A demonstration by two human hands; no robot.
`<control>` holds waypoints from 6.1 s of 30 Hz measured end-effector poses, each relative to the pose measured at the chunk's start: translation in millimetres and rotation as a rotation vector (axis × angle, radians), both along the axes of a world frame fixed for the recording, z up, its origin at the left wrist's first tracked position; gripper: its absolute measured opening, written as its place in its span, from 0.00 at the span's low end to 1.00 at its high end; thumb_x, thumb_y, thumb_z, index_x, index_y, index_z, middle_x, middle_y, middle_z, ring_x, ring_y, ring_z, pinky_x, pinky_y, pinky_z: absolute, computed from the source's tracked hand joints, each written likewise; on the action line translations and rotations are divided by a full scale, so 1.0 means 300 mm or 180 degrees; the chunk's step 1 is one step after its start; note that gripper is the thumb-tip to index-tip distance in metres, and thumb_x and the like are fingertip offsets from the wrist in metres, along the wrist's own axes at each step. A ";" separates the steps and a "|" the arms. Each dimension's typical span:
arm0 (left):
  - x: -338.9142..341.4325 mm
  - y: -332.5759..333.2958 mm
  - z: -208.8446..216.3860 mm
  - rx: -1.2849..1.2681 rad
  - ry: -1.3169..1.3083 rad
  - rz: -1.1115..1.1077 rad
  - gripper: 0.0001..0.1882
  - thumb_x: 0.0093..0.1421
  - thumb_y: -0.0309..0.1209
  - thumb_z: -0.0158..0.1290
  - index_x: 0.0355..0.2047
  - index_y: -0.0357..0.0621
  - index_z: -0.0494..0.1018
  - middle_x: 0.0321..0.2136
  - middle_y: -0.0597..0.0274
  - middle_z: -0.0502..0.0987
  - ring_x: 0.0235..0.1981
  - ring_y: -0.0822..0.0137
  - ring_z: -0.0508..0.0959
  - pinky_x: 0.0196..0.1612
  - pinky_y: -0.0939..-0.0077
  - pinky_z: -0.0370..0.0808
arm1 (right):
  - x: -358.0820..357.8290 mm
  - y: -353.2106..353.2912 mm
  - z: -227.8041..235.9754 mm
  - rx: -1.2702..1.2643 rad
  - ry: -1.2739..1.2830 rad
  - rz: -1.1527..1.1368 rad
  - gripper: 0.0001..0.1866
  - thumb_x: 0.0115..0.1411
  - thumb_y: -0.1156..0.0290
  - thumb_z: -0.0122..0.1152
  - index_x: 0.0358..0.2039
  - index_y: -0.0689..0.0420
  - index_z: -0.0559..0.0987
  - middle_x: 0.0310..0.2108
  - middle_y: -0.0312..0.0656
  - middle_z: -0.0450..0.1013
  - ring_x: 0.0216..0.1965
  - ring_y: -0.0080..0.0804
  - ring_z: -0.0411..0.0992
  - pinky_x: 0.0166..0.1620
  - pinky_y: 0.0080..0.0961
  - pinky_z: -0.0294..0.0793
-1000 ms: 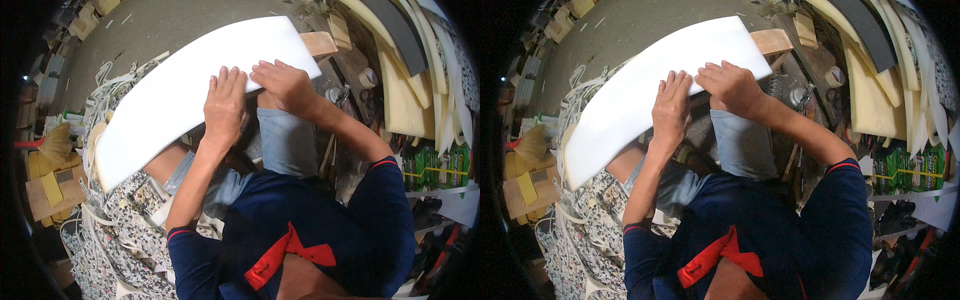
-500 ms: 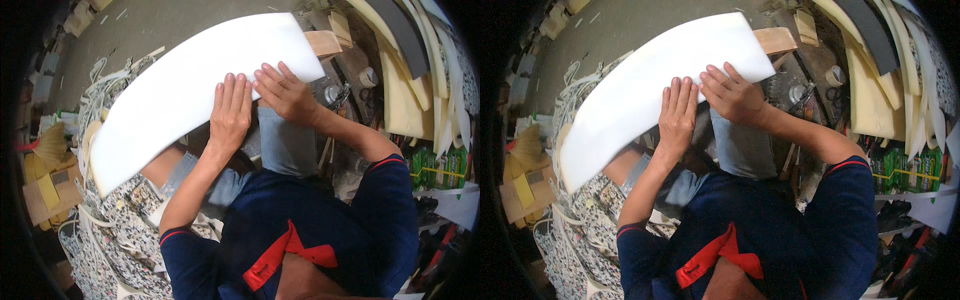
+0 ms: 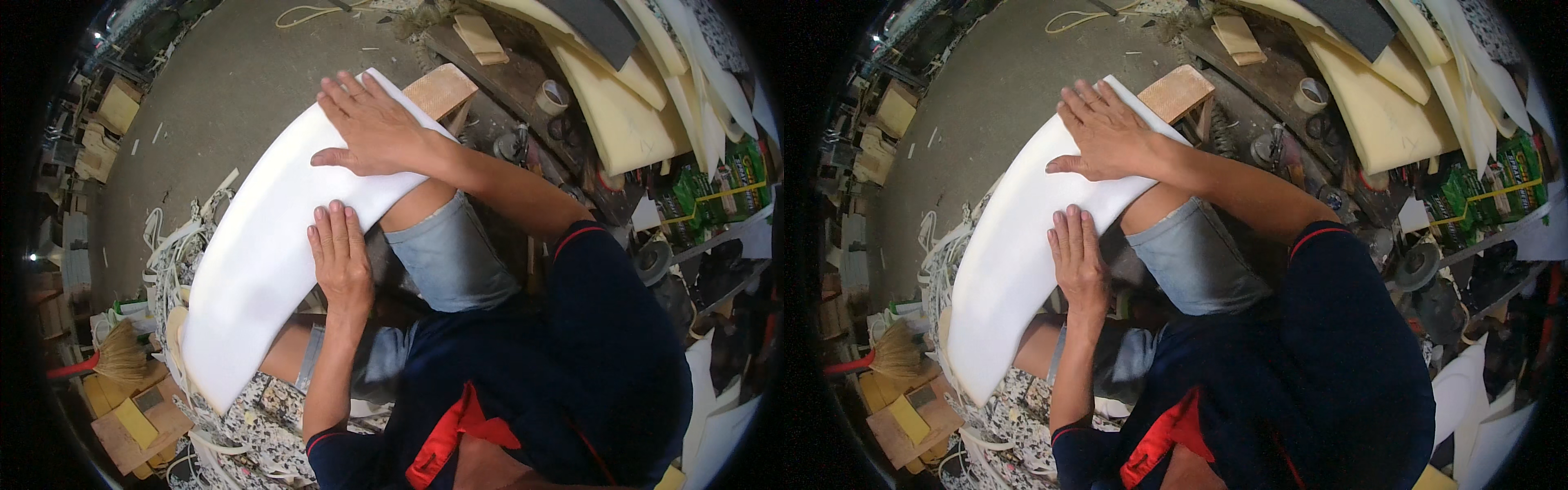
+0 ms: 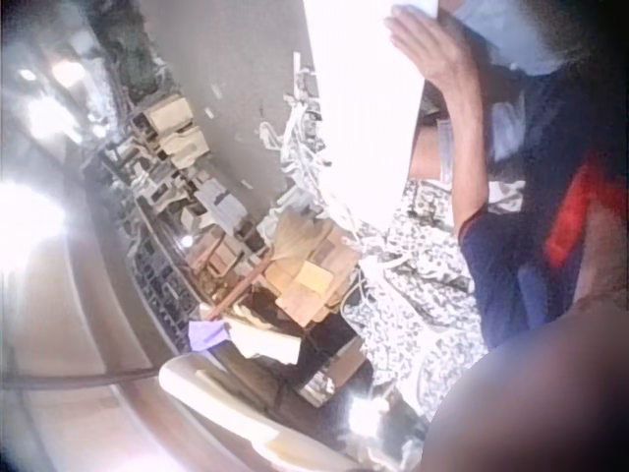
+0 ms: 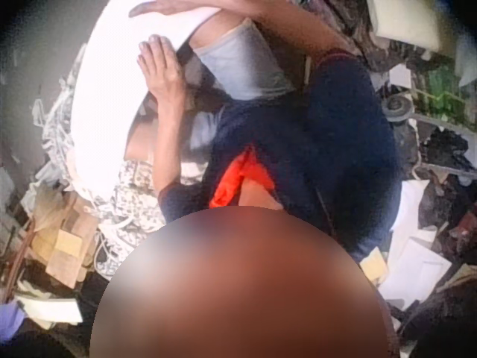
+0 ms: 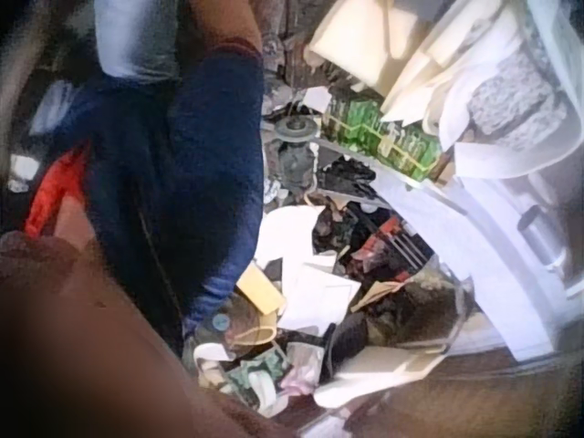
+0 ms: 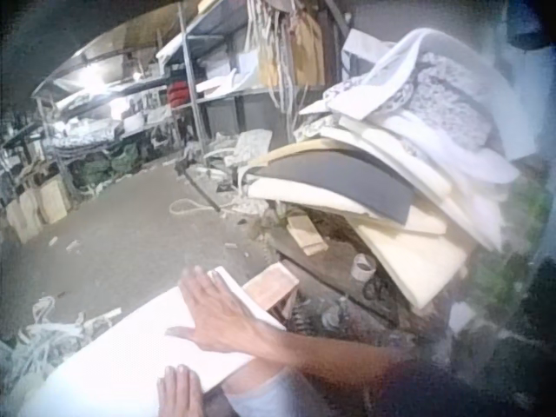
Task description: The person sits on the floor and assembles a curved white panel by applying adhesive with a spray gun, pressing a white sheet onto the panel, trimming excess with a knife, and smoothing the surface. The person repeats this process on multiple sections of the panel.
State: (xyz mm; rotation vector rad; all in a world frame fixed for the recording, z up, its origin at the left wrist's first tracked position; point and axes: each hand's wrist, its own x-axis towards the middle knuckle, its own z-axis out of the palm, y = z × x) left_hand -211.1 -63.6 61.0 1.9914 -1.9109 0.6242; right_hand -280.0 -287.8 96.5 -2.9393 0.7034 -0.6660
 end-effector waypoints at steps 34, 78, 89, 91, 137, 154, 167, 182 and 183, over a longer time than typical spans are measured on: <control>0.427 0.155 0.093 0.0443 0.0835 0.2668 0.41 0.71 0.56 0.35 0.73 0.37 0.49 0.73 0.40 0.45 0.75 0.43 0.43 0.74 0.48 0.40 | 0.008 0.029 0.040 -0.0789 0.0900 -0.0037 0.43 0.66 0.38 0.45 0.75 0.48 0.52 0.75 0.51 0.45 0.75 0.54 0.41 0.72 0.63 0.39; 0.488 0.057 0.185 0.0834 0.0909 0.2042 0.42 0.68 0.59 0.40 0.71 0.38 0.55 0.72 0.37 0.50 0.73 0.32 0.45 0.72 0.37 0.39 | 0.164 0.029 0.076 -0.0324 0.1065 0.0012 0.48 0.67 0.32 0.39 0.73 0.57 0.52 0.75 0.58 0.42 0.76 0.57 0.39 0.73 0.57 0.38; 0.690 0.308 0.130 0.0492 0.0736 0.2418 0.42 0.67 0.62 0.39 0.72 0.48 0.54 0.73 0.43 0.49 0.74 0.40 0.47 0.73 0.44 0.42 | 0.163 0.037 0.065 -0.0578 0.0949 0.0497 0.51 0.59 0.24 0.42 0.74 0.44 0.55 0.75 0.54 0.46 0.75 0.54 0.43 0.72 0.63 0.36; 0.757 0.393 0.107 0.0396 0.0878 0.2231 0.39 0.68 0.55 0.44 0.72 0.47 0.56 0.71 0.39 0.54 0.73 0.40 0.50 0.73 0.46 0.45 | 0.165 0.046 0.055 -0.0539 0.0968 0.0473 0.52 0.59 0.25 0.43 0.74 0.47 0.55 0.75 0.53 0.44 0.76 0.54 0.41 0.72 0.64 0.34; 0.201 -0.213 0.165 0.0320 0.1401 -0.0142 0.37 0.69 0.60 0.40 0.71 0.53 0.58 0.70 0.50 0.59 0.73 0.45 0.51 0.74 0.44 0.43 | -1.409 0.758 -1.260 0.3221 0.1399 -0.2527 0.25 0.64 0.54 0.59 0.52 0.61 0.78 0.45 0.58 0.78 0.47 0.56 0.77 0.52 0.46 0.76; 0.012 0.000 0.201 -0.0983 0.2617 -0.0109 0.05 0.60 0.26 0.61 0.33 0.36 0.79 0.34 0.53 0.81 0.37 0.56 0.81 0.40 0.68 0.77 | -1.545 0.317 -0.393 0.1095 0.0332 -0.1461 0.20 0.53 0.80 0.64 0.48 0.60 0.77 0.46 0.56 0.76 0.49 0.60 0.73 0.52 0.44 0.74; -0.336 -0.220 -0.012 0.0227 0.7176 -0.0164 0.18 0.66 0.45 0.60 0.44 0.44 0.75 0.38 0.64 0.79 0.37 0.72 0.80 0.36 0.74 0.79 | -0.936 -0.430 0.298 -0.0960 0.1489 -0.0486 0.16 0.55 0.78 0.61 0.45 0.51 0.76 0.38 0.42 0.73 0.46 0.47 0.73 0.44 0.46 0.75; -0.336 -0.379 -0.002 -0.0425 0.7357 -0.0109 0.16 0.65 0.44 0.61 0.40 0.43 0.79 0.35 0.63 0.81 0.33 0.71 0.80 0.31 0.75 0.78 | -0.751 -0.489 0.266 -0.0841 0.1180 0.0092 0.18 0.56 0.71 0.67 0.47 0.50 0.77 0.38 0.39 0.74 0.46 0.43 0.74 0.47 0.44 0.74; -0.336 -0.384 -0.002 -0.0468 0.7366 -0.0085 0.16 0.65 0.44 0.61 0.40 0.43 0.79 0.35 0.62 0.81 0.32 0.70 0.80 0.31 0.75 0.78 | -0.741 -0.485 0.269 -0.0783 0.1286 0.0026 0.18 0.55 0.71 0.68 0.48 0.50 0.77 0.38 0.39 0.74 0.46 0.44 0.74 0.48 0.44 0.74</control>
